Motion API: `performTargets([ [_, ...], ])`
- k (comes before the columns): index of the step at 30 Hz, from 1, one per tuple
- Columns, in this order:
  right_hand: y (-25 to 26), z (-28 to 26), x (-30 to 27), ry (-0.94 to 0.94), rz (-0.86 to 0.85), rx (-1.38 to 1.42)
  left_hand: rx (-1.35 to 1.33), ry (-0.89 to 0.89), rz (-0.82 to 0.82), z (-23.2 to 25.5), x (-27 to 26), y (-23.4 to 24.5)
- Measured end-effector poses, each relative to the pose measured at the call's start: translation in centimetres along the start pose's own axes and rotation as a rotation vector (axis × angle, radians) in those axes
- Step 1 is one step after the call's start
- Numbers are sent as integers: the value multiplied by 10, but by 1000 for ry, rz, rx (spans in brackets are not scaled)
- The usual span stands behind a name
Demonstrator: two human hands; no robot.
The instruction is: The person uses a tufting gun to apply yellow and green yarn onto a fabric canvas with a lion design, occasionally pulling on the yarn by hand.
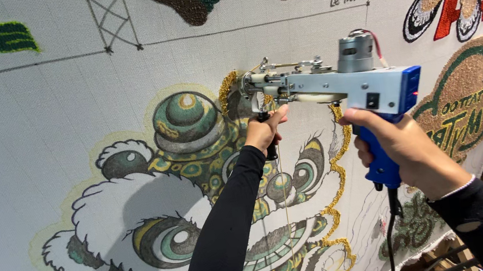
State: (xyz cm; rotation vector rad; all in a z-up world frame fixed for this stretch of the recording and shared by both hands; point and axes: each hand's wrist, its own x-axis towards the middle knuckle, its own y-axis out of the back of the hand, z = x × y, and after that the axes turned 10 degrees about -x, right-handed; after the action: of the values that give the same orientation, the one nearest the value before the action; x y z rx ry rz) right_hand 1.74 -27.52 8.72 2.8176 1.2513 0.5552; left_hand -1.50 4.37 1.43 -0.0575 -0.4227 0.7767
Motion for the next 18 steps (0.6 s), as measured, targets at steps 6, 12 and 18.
performTargets([
  [6, -24, 5, 10, 27, 9, -9, 40, 128, 50, -11, 30, 18],
  [12, -33, 9, 14, 36, 26, 77, -60, 19, 48, -11, 38, 28],
  [18, -34, 10, 20, 10, 27, 77, 138, 41, 88, 1, 42, 26],
])
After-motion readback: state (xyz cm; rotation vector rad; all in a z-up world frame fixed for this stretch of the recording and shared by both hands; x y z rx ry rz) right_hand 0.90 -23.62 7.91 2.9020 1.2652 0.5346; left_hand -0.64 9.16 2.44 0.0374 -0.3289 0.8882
